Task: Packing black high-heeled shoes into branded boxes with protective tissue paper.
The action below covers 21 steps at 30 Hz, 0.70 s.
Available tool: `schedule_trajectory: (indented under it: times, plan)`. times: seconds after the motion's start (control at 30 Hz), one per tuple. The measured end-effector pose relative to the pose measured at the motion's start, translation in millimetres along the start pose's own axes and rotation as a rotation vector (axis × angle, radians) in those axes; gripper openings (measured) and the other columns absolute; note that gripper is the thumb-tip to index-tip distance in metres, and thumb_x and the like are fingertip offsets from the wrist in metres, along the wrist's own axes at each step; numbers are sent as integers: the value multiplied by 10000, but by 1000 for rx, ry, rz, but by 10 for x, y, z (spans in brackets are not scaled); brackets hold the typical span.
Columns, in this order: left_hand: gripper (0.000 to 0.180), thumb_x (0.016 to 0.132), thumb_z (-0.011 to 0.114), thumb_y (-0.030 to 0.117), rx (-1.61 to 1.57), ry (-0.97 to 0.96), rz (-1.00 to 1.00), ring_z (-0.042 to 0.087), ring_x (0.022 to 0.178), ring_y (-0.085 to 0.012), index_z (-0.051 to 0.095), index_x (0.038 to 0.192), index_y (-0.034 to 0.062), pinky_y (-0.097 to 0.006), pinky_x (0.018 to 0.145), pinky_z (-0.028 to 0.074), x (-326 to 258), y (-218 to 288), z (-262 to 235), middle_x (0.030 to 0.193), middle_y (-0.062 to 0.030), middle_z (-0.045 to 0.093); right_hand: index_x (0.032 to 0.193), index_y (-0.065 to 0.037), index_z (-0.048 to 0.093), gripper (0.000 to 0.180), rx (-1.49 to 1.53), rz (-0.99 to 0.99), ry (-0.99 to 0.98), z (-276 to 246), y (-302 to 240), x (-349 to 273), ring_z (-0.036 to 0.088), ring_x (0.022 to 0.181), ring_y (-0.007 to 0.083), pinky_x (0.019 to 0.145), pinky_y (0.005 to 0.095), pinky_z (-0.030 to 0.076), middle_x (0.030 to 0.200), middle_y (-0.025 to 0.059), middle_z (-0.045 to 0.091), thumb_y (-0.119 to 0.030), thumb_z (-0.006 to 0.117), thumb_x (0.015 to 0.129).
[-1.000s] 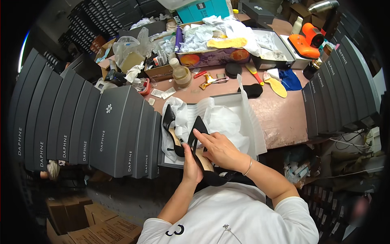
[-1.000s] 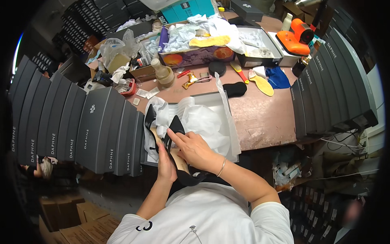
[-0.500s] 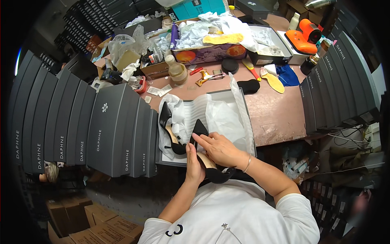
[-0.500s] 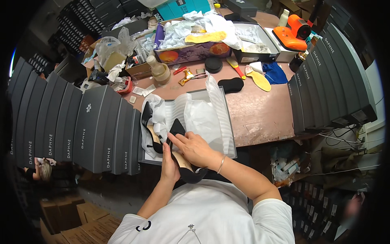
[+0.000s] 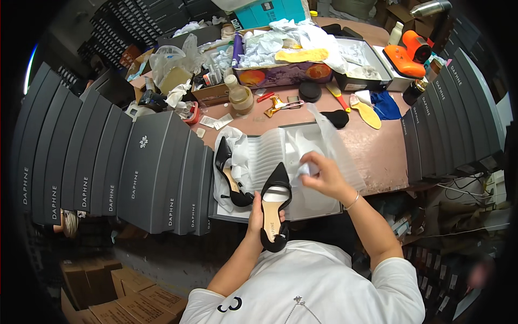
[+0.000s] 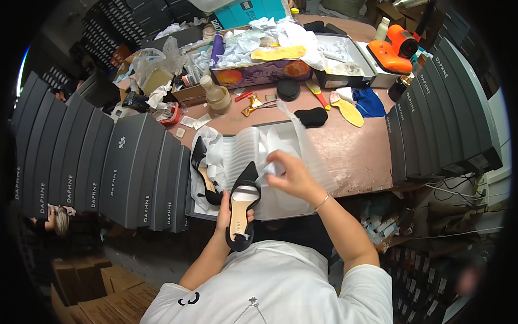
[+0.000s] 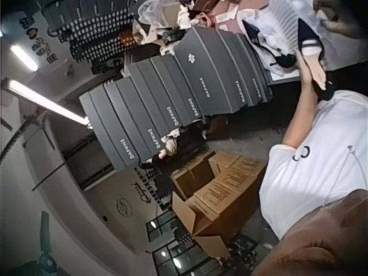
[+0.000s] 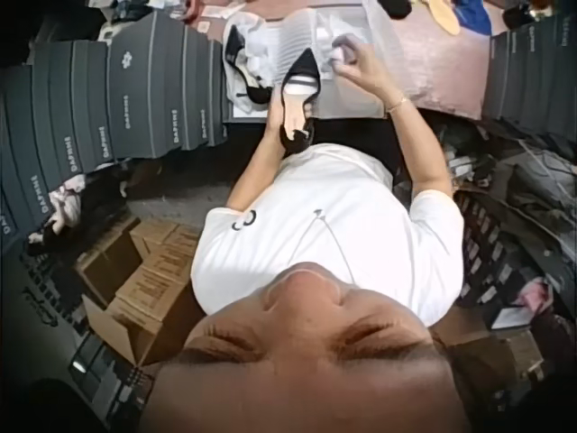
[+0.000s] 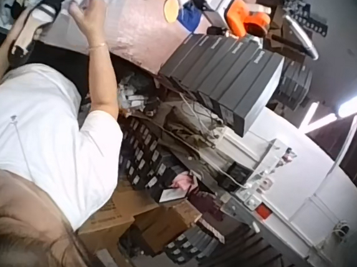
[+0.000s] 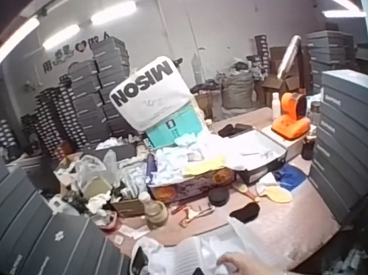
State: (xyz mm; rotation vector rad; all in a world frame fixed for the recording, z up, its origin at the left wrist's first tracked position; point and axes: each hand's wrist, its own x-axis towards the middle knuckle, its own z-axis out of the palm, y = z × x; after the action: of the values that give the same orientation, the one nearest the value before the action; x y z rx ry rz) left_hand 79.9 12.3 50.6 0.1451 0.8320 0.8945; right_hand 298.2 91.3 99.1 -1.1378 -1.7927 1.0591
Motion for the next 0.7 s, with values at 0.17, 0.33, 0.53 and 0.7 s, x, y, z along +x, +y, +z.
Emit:
schedule_trajectory:
  times: [0.17, 0.33, 0.53, 0.7]
  plan:
    - [750, 908, 264, 713, 24, -1, 104, 618, 607, -191, 583, 1029, 44, -277, 551, 536, -138, 168, 164, 714, -103, 604, 1027, -65, 558, 324, -922, -179, 17, 357, 1055, 89, 624, 774, 305, 673, 405, 507, 835, 115, 599, -115, 661, 724]
    - [746, 918, 230, 707, 83, 116, 145, 613, 670, -209, 572, 1038, 54, -322, 607, 527, -124, 208, 155, 778, -86, 603, 909, -73, 589, 173, -720, -197, -125, 360, -78, 101, 622, 766, 260, 694, 396, 492, 798, 84, 588, -135, 628, 752]
    - [714, 952, 188, 655, 119, -3, 185, 620, 878, -214, 497, 1201, 62, -351, 717, 517, -292, 63, 292, 1057, -109, 605, 794, -79, 601, 251, -805, -610, -253, 829, -146, -76, 601, 701, 187, 675, 315, 410, 756, 24, 581, -248, 707, 642]
    - [684, 975, 177, 614, 137, -106, 214, 620, 869, -223, 503, 1165, 44, -346, 734, 511, -208, 26, -5, 1011, -119, 605, 783, -85, 592, 160, -848, -524, -217, 967, -127, -75, 609, 690, 188, 673, 319, 409, 741, 33, 589, -213, 652, 708]
